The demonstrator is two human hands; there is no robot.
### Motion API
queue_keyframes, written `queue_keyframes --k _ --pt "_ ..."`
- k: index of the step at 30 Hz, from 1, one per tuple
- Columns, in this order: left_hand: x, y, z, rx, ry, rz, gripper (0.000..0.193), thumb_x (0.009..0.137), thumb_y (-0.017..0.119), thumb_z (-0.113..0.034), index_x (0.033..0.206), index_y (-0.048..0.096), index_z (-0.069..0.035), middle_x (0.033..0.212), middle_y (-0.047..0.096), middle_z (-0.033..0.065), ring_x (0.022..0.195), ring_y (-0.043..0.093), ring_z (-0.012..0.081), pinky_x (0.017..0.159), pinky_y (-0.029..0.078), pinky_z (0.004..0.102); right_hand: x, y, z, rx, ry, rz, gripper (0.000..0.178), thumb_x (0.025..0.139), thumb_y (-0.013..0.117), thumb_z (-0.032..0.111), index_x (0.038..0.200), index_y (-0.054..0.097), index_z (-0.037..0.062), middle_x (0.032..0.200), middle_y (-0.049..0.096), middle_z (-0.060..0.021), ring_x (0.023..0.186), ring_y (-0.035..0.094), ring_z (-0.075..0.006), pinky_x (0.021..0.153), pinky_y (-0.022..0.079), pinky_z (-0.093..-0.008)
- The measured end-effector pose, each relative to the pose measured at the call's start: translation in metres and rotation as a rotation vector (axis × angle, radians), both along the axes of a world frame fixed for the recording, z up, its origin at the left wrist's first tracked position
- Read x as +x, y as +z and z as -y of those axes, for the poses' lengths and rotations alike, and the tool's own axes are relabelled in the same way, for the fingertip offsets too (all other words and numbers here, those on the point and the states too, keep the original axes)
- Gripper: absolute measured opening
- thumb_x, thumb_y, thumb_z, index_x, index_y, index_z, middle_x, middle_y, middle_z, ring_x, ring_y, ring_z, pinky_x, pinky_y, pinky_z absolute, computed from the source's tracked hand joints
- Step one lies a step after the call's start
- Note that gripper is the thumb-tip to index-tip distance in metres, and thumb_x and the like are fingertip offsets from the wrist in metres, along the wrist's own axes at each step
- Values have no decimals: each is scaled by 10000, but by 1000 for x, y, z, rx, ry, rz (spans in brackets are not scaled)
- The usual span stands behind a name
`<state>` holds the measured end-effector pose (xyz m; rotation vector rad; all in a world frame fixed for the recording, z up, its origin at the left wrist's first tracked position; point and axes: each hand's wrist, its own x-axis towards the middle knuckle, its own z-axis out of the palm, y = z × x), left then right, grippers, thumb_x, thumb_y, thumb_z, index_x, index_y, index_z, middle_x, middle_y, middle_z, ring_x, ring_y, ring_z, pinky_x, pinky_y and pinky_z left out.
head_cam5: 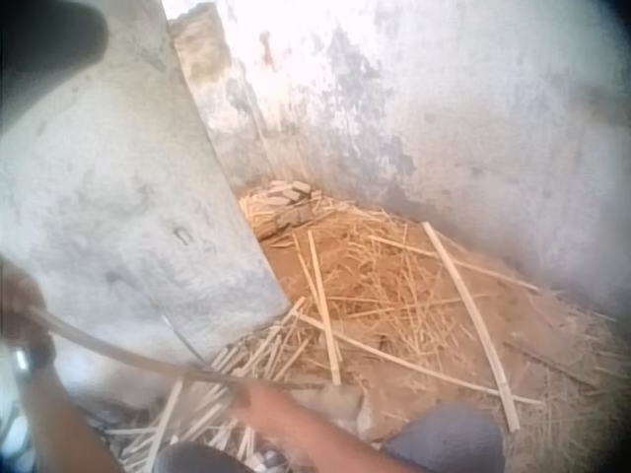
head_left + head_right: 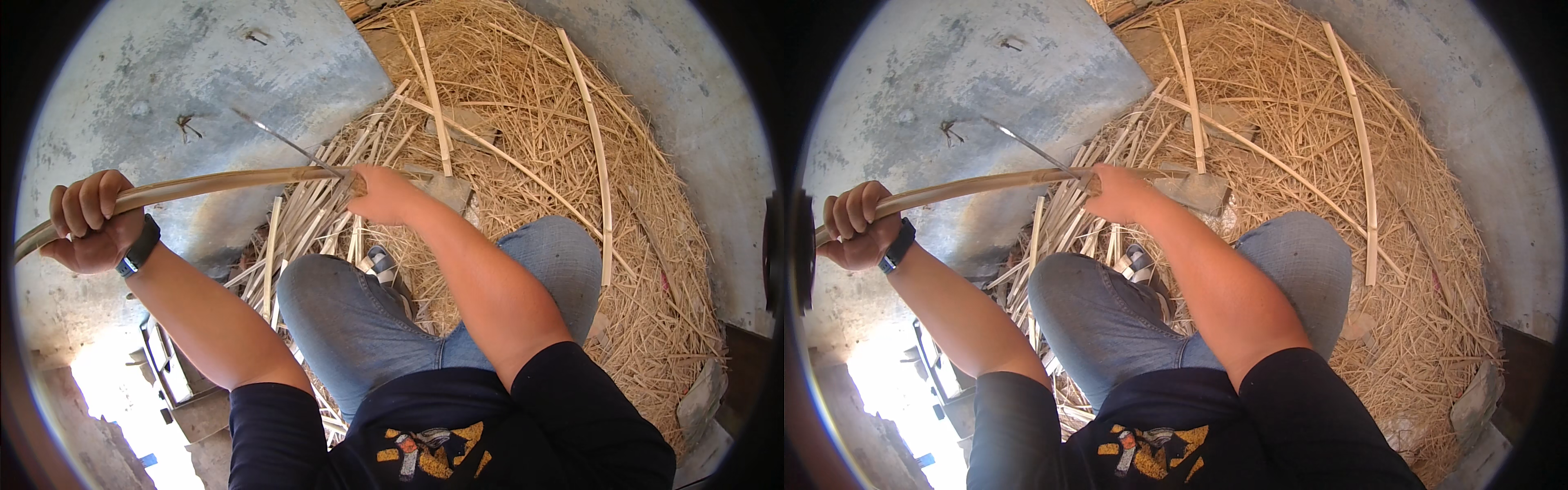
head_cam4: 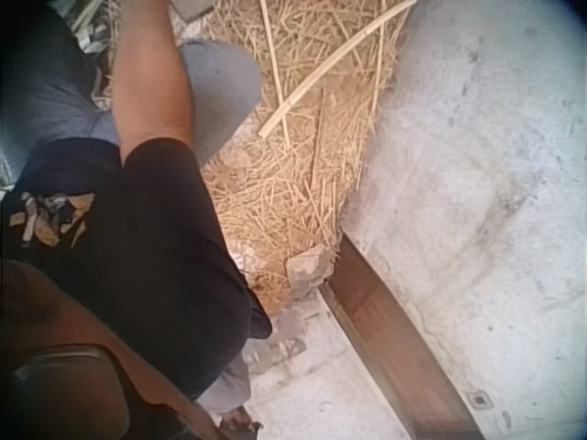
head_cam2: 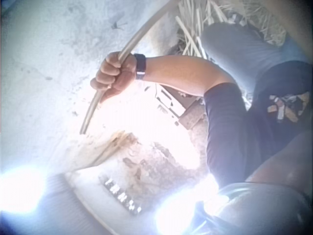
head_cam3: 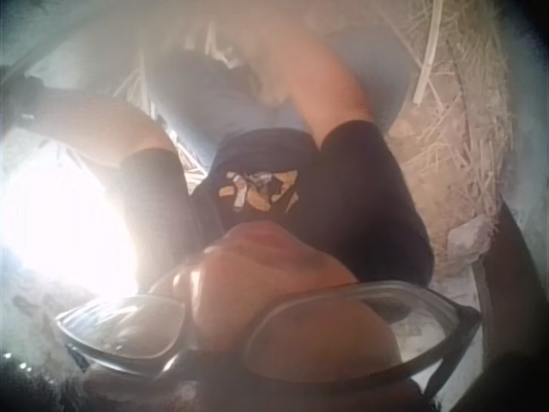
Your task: The person sits on a straw-covered floor and uses a machete to split long bamboo poles into thin strips. They repeatedly strike the bamboo against a concrete block to separate the fibers, accumulating a pile of split strips.
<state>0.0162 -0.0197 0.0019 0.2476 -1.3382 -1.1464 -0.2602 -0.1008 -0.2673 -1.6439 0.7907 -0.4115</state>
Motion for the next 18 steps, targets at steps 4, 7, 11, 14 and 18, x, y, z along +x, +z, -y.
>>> queue_keyframes --k 4,7,11,14,18 --pt "3 0 -1 -9 47 -14 536 783 610 -716 636 445 -228 466 338 -132 385 256 40 450 244 223 -12 31 1 -134 8 -251 434 783 645 181 1156 522 -1 1008 647 -216 939 646 -337 784 501 -423" --pt "5 0 1 -9 87 -18 587 773 554 -781 624 433 -226 462 320 -128 385 257 45 444 244 229 -15 26 1 -158 -8 -135 453 816 668 254 1167 543 -3 972 655 -211 911 653 -328 782 500 -434" --pt "13 0 1 8 126 -1 688 764 389 -885 585 402 -221 460 293 -117 387 256 54 440 249 235 -17 34 -2 -119 -46 -12 446 873 665 332 1140 575 -13 916 655 -202 888 649 -323 776 500 -436" --pt "14 0 4 18 95 -18 718 750 339 -915 579 395 -220 457 287 -114 388 251 57 441 250 238 -5 15 -4 -171 -141 -22 497 901 643 389 1158 577 -31 908 656 -202 872 646 -315 784 508 -431" --pt "18 2 0 28 136 -5 732 750 307 -923 573 389 -218 454 281 -111 391 248 65 446 253 247 3 -8 -23 149 -162 -79 544 929 588 398 1226 551 -56 1029 658 -247 998 636 -347 874 502 -428"
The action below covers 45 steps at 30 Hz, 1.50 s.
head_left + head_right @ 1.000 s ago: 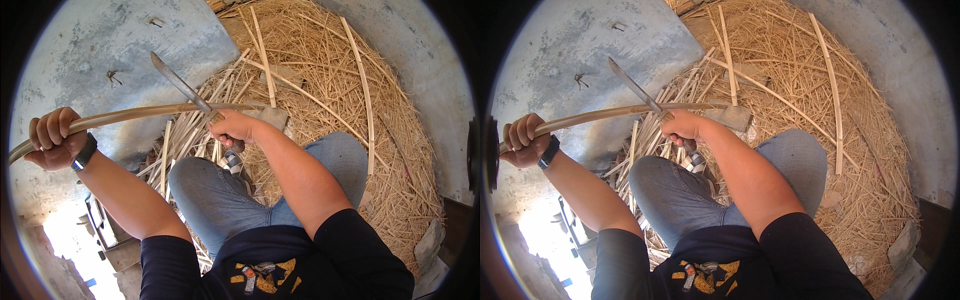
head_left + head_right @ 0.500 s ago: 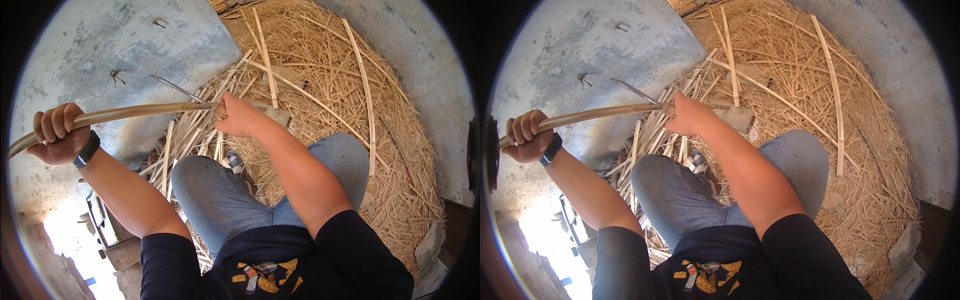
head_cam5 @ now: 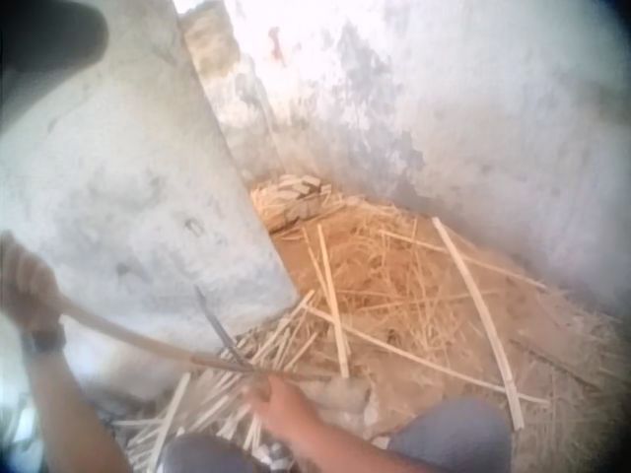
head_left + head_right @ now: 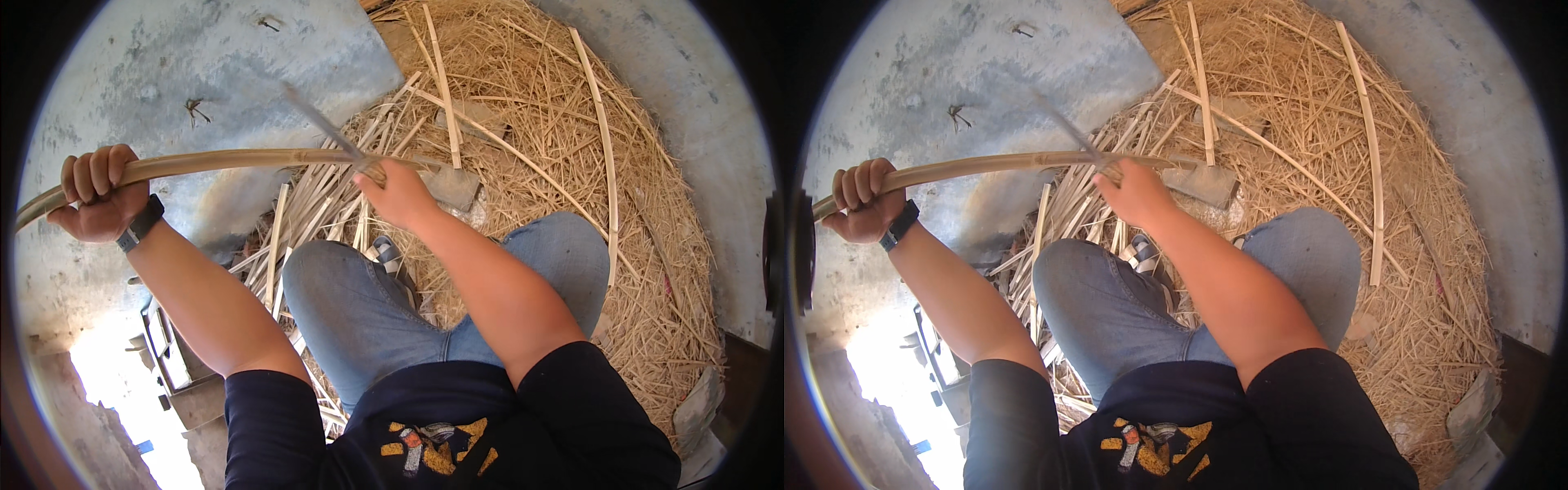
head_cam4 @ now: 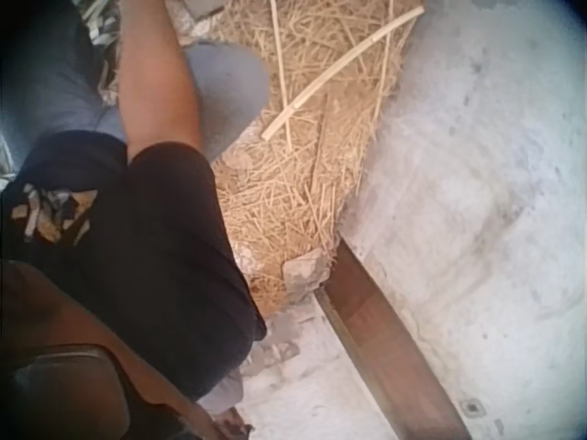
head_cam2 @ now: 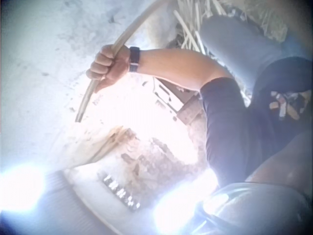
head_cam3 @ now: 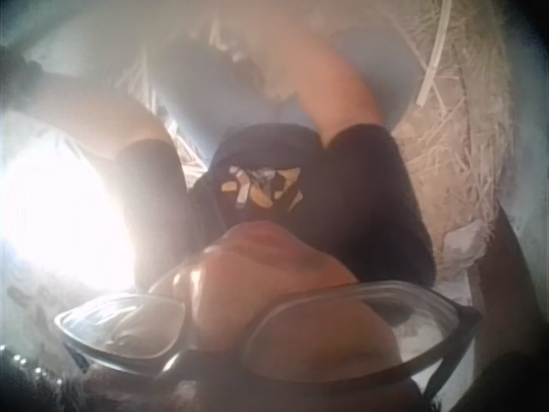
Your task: The person sits on a straw-covered floor and uses a machete to split long bamboo poles into thin strips. They repeatedly strike the bamboo against a concrete block to separate the fibers, accumulating a pile of split strips.
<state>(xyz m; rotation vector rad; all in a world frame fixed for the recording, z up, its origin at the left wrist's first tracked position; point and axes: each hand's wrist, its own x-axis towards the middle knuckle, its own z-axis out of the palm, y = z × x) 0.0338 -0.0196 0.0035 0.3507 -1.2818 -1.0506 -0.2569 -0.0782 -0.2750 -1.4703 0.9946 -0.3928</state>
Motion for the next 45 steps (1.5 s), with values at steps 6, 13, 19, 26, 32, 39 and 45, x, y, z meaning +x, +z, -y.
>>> queue_keyframes --k 6,13,19,26,32,39,45 --pt "5 -5 6 7 84 -12 740 770 256 -916 557 376 -218 452 282 -110 392 250 68 449 258 254 -10 -64 9 77 -132 -167 448 922 607 269 1231 551 -51 1087 660 -237 990 667 -319 848 532 -412" --pt "16 3 -7 20 68 31 497 828 488 -598 521 382 -221 426 316 -106 380 275 67 472 288 248 4 8 -15 7 41 91 428 877 638 173 1234 552 -47 1119 648 -240 1018 655 -343 886 532 -394" --pt "13 -5 -9 17 161 -18 597 823 473 -718 521 347 -218 430 271 -97 387 232 80 476 270 267 -18 -78 5 45 -147 -397 450 809 636 100 1235 545 -10 1076 649 -259 1024 648 -380 882 533 -416" --pt "28 4 -7 43 192 16 745 776 240 -904 535 338 -207 455 274 -91 433 254 87 511 280 277 4 -7 -19 -106 0 42 341 813 626 130 1097 530 -33 929 660 -220 763 669 -324 676 537 -412" --pt "17 4 -13 32 206 53 748 769 245 -909 531 350 -207 457 275 -94 432 251 85 515 285 275 -1 -81 -5 -30 -238 -143 425 805 650 162 1139 535 -73 989 661 -265 887 668 -386 783 538 -426" --pt "29 -7 -29 24 220 22 772 755 226 -926 526 350 -200 444 275 -94 415 231 81 488 242 258 -6 -76 -7 8 -165 -294 417 821 648 155 1158 543 -67 1101 641 -289 1046 635 -404 900 513 -455" --pt "22 -4 -23 43 223 21 780 770 196 -914 522 349 -191 444 296 -78 413 247 83 478 232 253 6 -38 -13 -68 -133 -117 384 832 631 146 1133 528 -70 990 651 -267 929 652 -397 814 524 -457"
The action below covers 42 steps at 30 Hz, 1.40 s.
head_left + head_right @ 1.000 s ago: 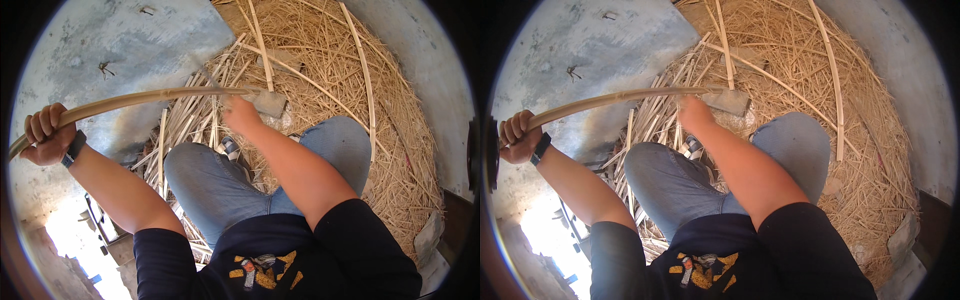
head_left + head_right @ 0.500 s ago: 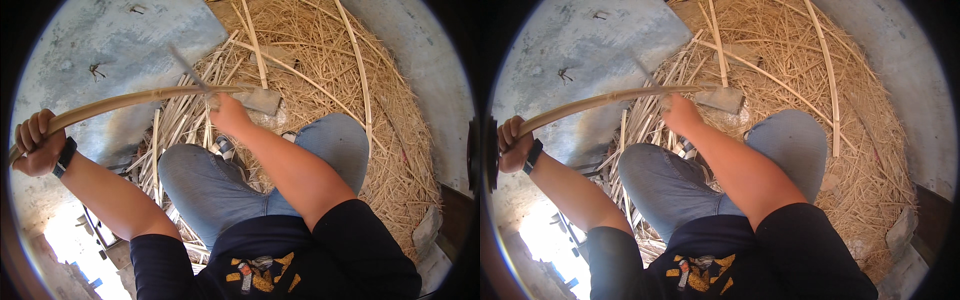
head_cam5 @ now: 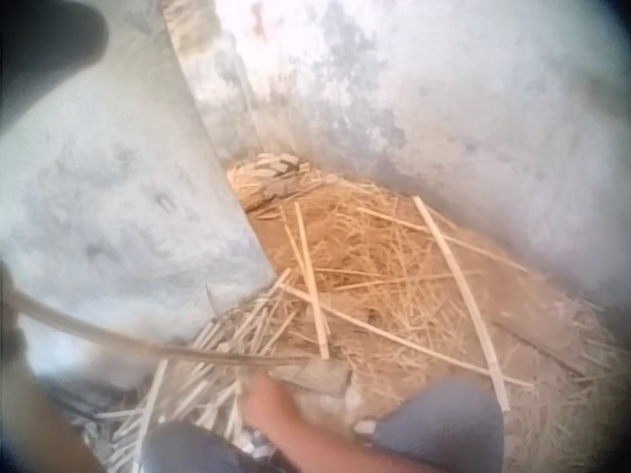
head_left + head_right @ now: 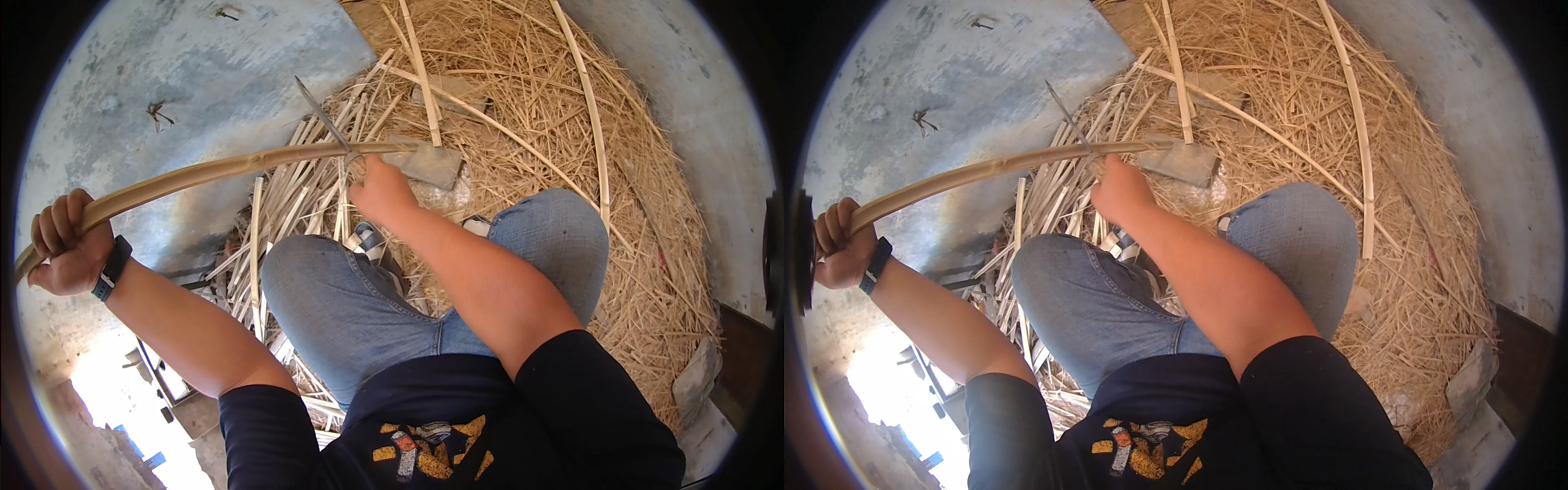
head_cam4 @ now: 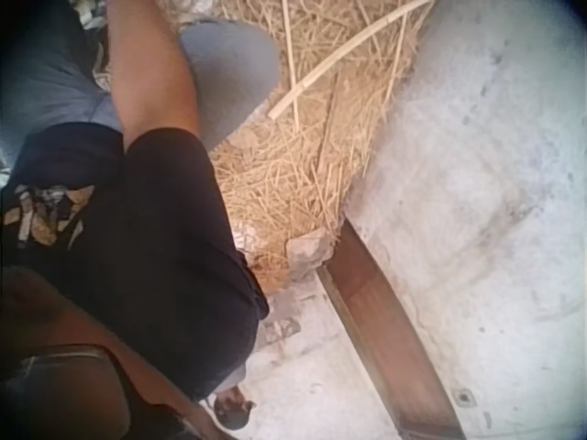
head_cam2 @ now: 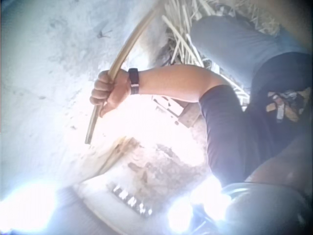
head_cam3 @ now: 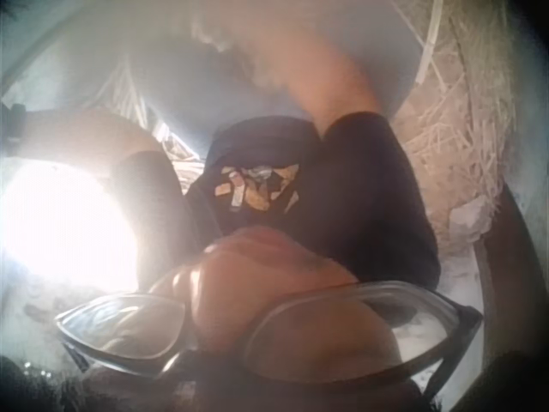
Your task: The person sits on a straw-covered floor and uses a machete to split long bamboo poles into thin strips. They repeatedly strike the bamboo against a concrete block to separate the fibers, accumulating a pile of split strips.
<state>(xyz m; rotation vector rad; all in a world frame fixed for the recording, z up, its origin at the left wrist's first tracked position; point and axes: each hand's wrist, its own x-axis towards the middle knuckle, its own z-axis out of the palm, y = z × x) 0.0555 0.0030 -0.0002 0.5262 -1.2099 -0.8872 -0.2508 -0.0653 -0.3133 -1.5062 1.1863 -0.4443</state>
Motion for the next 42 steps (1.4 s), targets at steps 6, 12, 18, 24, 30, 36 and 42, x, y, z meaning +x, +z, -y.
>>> queue_keyframes --k 6,12,18,24,30,36,42 --pt "5 2 0 -20 82 27 770 805 154 -875 546 354 -178 474 313 -57 435 257 95 482 227 262 21 69 -27 -220 201 206 317 846 596 105 1104 502 -55 812 643 -222 705 673 -319 617 543 -412" --pt "-20 -3 16 -76 373 -26 774 811 156 -863 668 378 -136 516 297 -15 457 239 114 485 227 271 15 -46 -17 -213 -19 -13 338 858 592 83 1149 502 -62 863 647 -216 734 678 -307 659 560 -401" --pt "14 -7 4 -42 370 -65 751 819 214 -851 684 377 -131 527 292 -9 464 233 118 480 221 272 -2 48 -17 87 132 85 390 853 600 82 1201 491 -57 932 654 -214 748 681 -299 675 560 -412" --pt "-24 -5 32 -79 626 -65 843 794 43 -873 719 365 -98 551 291 13 485 209 138 488 213 292 24 56 -24 -247 202 170 397 839 612 111 1176 498 -66 902 664 -244 686 675 -310 636 538 -409" --pt "-68 -5 53 -18 1110 -165 836 821 31 -845 747 359 -80 583 310 32 496 205 153 498 214 295 20 -9 -6 -40 26 -14 366 843 616 142 1119 508 -73 899 665 -256 770 671 -370 697 531 -451" --pt "-69 -2 49 -24 1073 -189 770 882 74 -790 771 349 -78 610 318 30 546 176 161 508 180 295 23 58 -39 -246 167 152 344 850 604 114 1108 485 -79 946 649 -301 885 660 -433 771 529 -482" --pt "-83 -2 64 51 1099 -203 730 900 70 -753 773 341 -87 619 305 39 555 174 160 515 183 305 11 -26 -6 -62 25 -107 428 841 628 120 1175 468 -94 984 654 -292 918 656 -434 814 527 -466"
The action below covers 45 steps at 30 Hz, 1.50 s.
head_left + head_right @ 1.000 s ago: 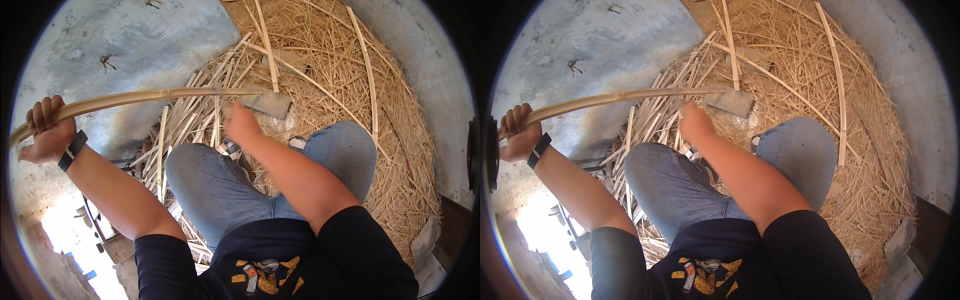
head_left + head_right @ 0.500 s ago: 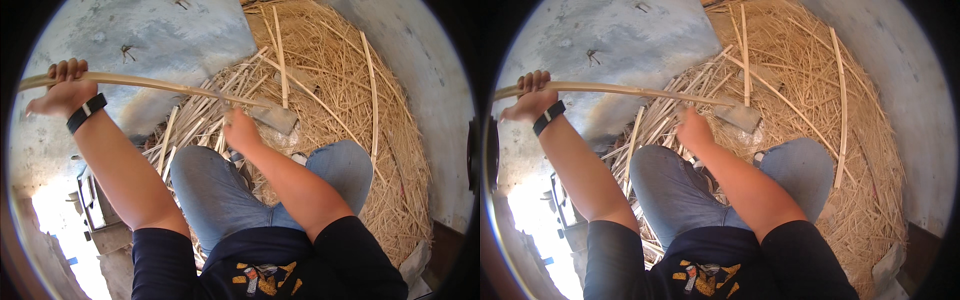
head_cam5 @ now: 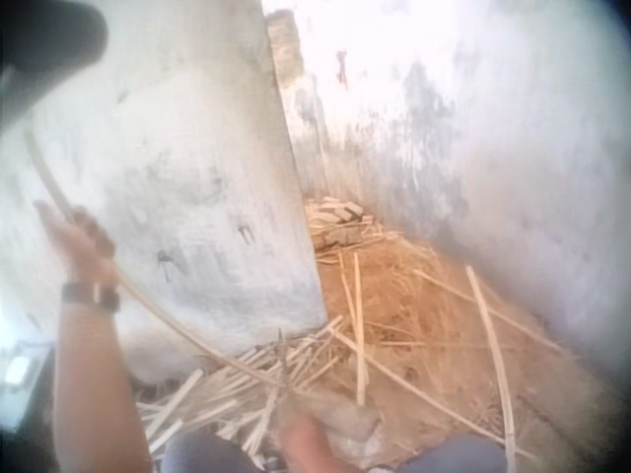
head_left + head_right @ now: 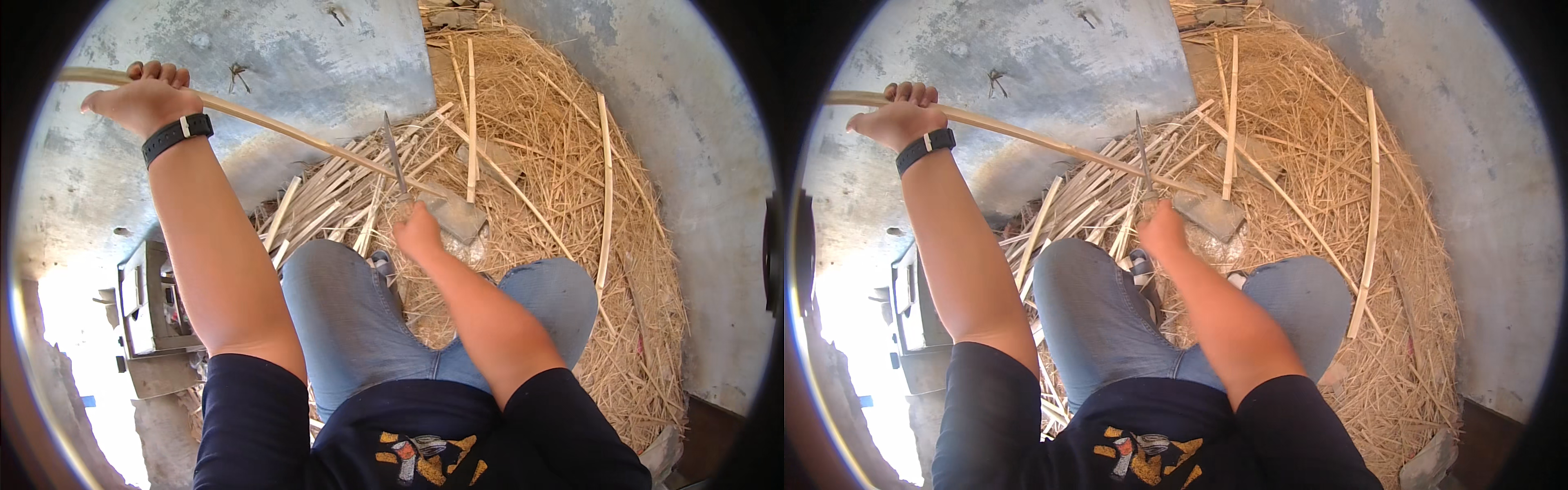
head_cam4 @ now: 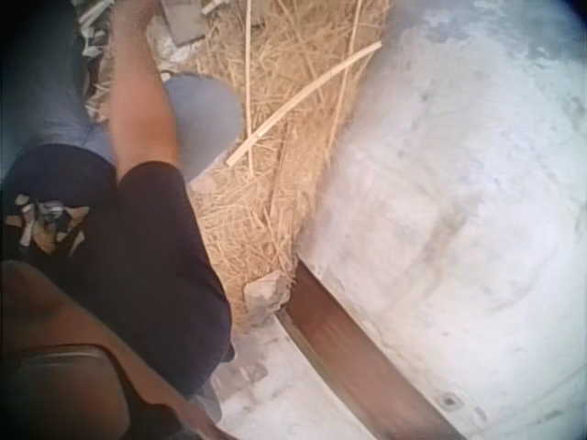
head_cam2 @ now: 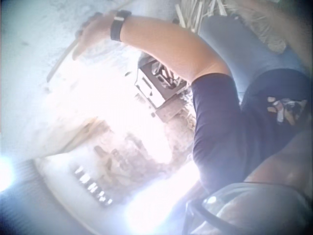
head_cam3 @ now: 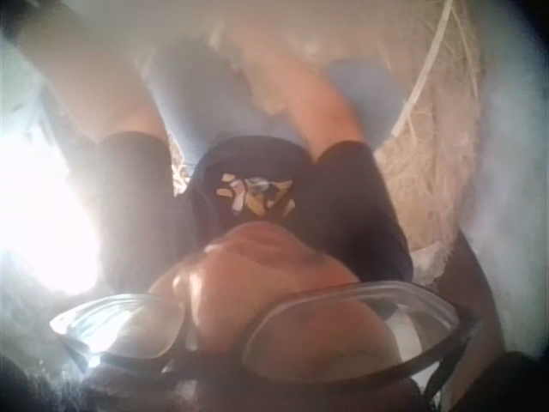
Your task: The person sits on a straw-covered floor and uses a machete to split long bamboo poles into thin strips. They repeatedly strike the bamboo against a concrete block to separate the fibers, accumulating a pile of split strips.
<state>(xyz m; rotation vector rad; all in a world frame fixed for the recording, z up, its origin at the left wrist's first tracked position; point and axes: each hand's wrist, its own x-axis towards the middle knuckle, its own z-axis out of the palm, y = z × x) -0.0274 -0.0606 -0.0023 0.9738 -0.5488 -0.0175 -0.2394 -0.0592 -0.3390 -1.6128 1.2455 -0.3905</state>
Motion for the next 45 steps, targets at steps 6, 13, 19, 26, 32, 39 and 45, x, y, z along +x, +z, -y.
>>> queue_keyframes --k 6,13,19,26,32,39,45 --pt "14 -3 -16 -17 21 52 662 927 115 -698 780 336 -91 631 308 37 541 211 154 519 208 299 8 76 -19 86 176 185 448 853 626 109 1211 450 -95 987 656 -276 820 681 -392 721 552 -446" --pt "7 -2 -4 -7 69 64 558 943 169 -603 803 330 -87 636 317 38 526 232 145 506 220 293 10 -13 -9 -22 32 32 380 873 595 124 1167 472 -83 849 644 -195 698 665 -266 578 527 -384" --pt "27 -13 -27 8 105 82 501 943 214 -564 825 318 -88 624 297 20 508 239 141 484 219 300 2 21 -7 125 34 18 386 847 620 115 1157 503 -82 997 660 -282 912 679 -365 805 549 -443" --pt "43 -26 -36 21 74 45 485 969 199 -558 815 307 -112 647 295 21 530 235 142 502 236 297 16 72 -26 -103 304 177 406 826 631 119 1163 491 -57 939 662 -247 784 678 -343 696 554 -429" --pt "50 -32 -47 24 158 -55 557 961 182 -640 789 306 -125 605 284 13 515 218 146 493 222 291 6 -15 -6 11 55 -43 420 839 589 84 1214 469 -61 968 663 -253 926 664 -405 845 538 -457" --pt "60 -37 -57 -21 39 4 502 962 238 -590 772 310 -131 598 273 16 521 219 148 491 224 289 13 48 -14 98 232 111 375 829 608 121 1158 505 -24 880 654 -198 822 674 -318 772 558 -419" --pt "48 -21 -48 8 -85 85 439 934 366 -526 757 313 -129 589 252 1 508 206 141 490 227 288 12 -2 0 -143 201 169 358 824 610 121 1157 532 15 882 653 -174 793 663 -275 716 548 -430"
